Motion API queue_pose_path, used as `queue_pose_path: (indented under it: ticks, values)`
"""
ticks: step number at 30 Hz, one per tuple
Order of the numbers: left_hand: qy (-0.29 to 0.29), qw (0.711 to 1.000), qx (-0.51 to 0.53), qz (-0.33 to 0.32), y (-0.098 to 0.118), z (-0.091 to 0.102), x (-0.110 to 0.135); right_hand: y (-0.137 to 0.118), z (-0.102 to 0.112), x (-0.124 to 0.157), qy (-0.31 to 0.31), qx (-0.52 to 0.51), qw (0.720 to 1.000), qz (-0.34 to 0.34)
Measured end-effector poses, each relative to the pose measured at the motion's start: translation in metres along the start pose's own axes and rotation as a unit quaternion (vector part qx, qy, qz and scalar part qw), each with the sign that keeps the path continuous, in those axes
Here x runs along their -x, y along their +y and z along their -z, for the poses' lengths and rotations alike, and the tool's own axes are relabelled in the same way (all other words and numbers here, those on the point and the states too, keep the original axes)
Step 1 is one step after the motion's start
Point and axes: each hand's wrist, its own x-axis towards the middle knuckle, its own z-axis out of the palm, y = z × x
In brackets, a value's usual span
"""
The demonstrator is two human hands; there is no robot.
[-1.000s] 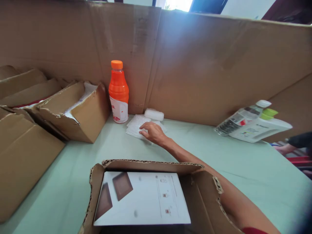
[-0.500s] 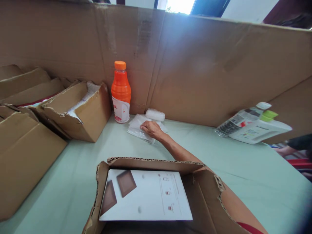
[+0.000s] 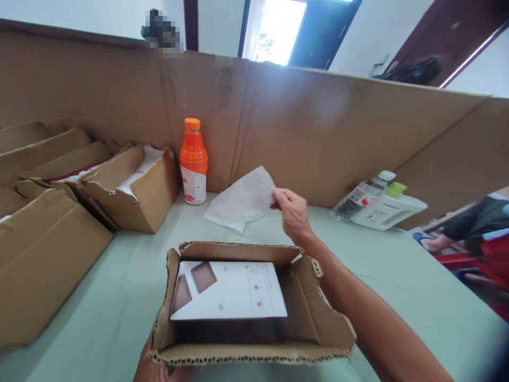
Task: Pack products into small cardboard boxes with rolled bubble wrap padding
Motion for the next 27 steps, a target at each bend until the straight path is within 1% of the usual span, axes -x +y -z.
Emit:
queue_pose_path:
  ticks: [2, 3, 5, 7, 9, 12, 14, 16, 18, 20, 23, 25, 27]
  values:
    - [0.003, 1.000, 0.012, -0.009, 0.003, -0.004, 0.018, -0.003, 0.035, 0.022, 0.065, -0.083, 0.992, -0.066]
    - [0.007, 1.000, 0.018, -0.013, 0.003, -0.005, 0.023, -0.002, 0.051, 0.036, 0.089, -0.101, 0.986, -0.096]
    - [0.015, 0.999, 0.024, -0.024, -0.001, -0.006, 0.026, 0.003, 0.082, 0.072, 0.126, -0.111, 0.975, -0.144]
    - [0.019, 0.999, 0.013, -0.033, -0.006, -0.003, 0.024, 0.008, 0.109, 0.116, 0.149, -0.100, 0.968, -0.176]
    - [0.019, 0.999, -0.008, -0.037, -0.010, 0.001, 0.021, 0.009, 0.134, 0.164, 0.159, -0.085, 0.961, -0.210]
    - [0.009, 0.999, -0.035, -0.032, -0.011, 0.008, 0.017, 0.001, 0.168, 0.231, 0.130, -0.048, 0.948, -0.286]
    - [0.003, 0.998, -0.050, -0.032, -0.009, 0.013, 0.015, -0.008, 0.188, 0.265, 0.112, -0.005, 0.941, -0.320]
    - [0.006, 0.997, -0.062, -0.038, -0.006, 0.018, 0.012, -0.018, 0.201, 0.287, 0.112, 0.038, 0.939, -0.322]
    - [0.007, 0.996, -0.076, -0.045, -0.002, 0.022, 0.010, -0.027, 0.200, 0.296, 0.098, 0.064, 0.945, -0.304]
    - [0.004, 0.995, -0.092, -0.048, 0.003, 0.026, 0.009, -0.034, 0.186, 0.295, 0.038, 0.070, 0.954, -0.290]
    - [0.031, 0.992, -0.106, -0.057, 0.011, 0.029, 0.009, -0.037, 0.146, 0.284, -0.071, 0.067, 0.964, -0.248]
    - [0.046, 0.991, -0.106, -0.071, 0.017, 0.029, 0.010, -0.036, 0.117, 0.276, -0.123, 0.079, 0.968, -0.206]
    - [0.047, 0.990, -0.101, -0.085, 0.022, 0.028, 0.010, -0.031, 0.092, 0.269, -0.161, 0.098, 0.968, -0.168]
